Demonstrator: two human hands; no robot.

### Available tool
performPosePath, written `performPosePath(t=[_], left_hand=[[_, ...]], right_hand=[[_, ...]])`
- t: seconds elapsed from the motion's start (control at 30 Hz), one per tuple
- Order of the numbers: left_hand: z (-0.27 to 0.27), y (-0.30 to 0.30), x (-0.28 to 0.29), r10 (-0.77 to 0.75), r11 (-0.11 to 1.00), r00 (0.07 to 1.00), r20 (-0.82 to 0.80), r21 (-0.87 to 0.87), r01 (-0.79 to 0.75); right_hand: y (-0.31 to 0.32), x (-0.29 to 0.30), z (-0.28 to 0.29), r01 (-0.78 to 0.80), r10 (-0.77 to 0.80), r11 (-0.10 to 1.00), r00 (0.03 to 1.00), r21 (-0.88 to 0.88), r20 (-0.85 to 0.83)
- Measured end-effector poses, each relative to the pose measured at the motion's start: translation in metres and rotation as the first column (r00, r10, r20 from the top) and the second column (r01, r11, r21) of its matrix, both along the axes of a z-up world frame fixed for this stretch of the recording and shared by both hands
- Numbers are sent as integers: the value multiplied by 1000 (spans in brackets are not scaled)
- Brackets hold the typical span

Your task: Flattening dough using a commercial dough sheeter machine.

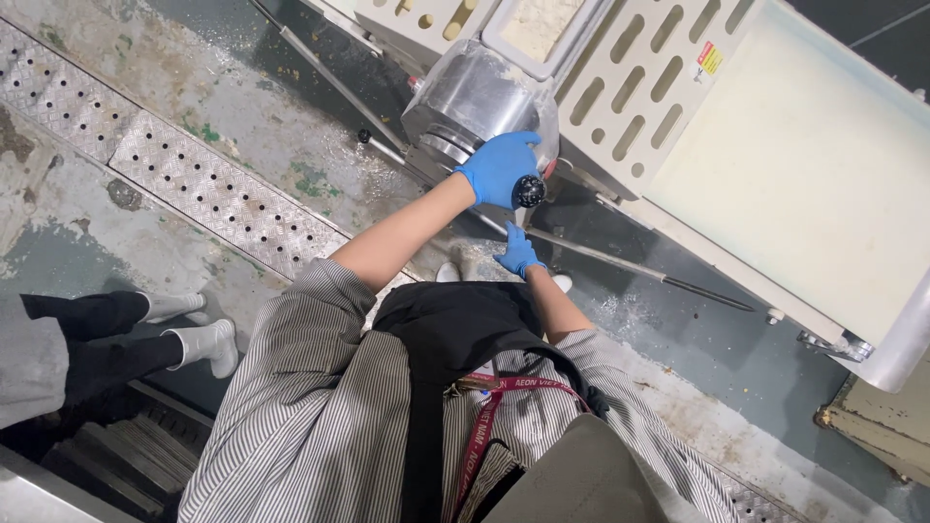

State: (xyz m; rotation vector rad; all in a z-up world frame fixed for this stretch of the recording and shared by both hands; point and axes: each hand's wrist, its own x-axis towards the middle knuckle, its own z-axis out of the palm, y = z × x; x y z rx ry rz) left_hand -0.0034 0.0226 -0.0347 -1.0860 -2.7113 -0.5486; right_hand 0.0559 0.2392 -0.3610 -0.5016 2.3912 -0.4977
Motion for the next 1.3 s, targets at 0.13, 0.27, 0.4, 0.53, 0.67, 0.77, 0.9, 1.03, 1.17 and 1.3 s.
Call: performPosePath(t=[0.13,0.27,0.4,0.53,0.67,0.77,0.9,1.03,1.17,1.3], left_hand=[[5,-1,1,0,999,999,41,-38,1],[7,0,2,-2,999,999,51,-36,4],[1,-1,0,-2,1000,1000,30,-4,2],[5,-1,2,-6,1000,999,35,19,6],[5,-1,2,4,1000,1000,25,-5,-4],[2,-1,1,11,1000,1000,26,10,-11],[2,-1,3,11,1000,1000,1,-2,-11],[11,0,3,18,999,999,37,-50,-16],[6,-1,3,19,1000,1000,-4,11,-19],[-5,-2,1,15,998,997,-82,68,-10]], right_hand=[[-2,1,8,16,-16,1000,1000,0,12],[0,0,-2,7,-7,1000,1000,-21,-11],[0,-1,-1,21,-20,999,1000,-26,5],[0,-1,-1,22,-22,999,1000,-42,1],[6,-3,-28,-13,9,997,999,-79,-47],[1,-2,-4,5,-6,996,1000,-87,-18],[6,-1,-4,55,-51,990,998,-129,32],[13,-10,-29,35,-42,984,998,-173,-39],[16,-9,-34,52,-67,967,996,-249,-54],[20,-10,-58,-12,-37,951,988,-310,-150]])
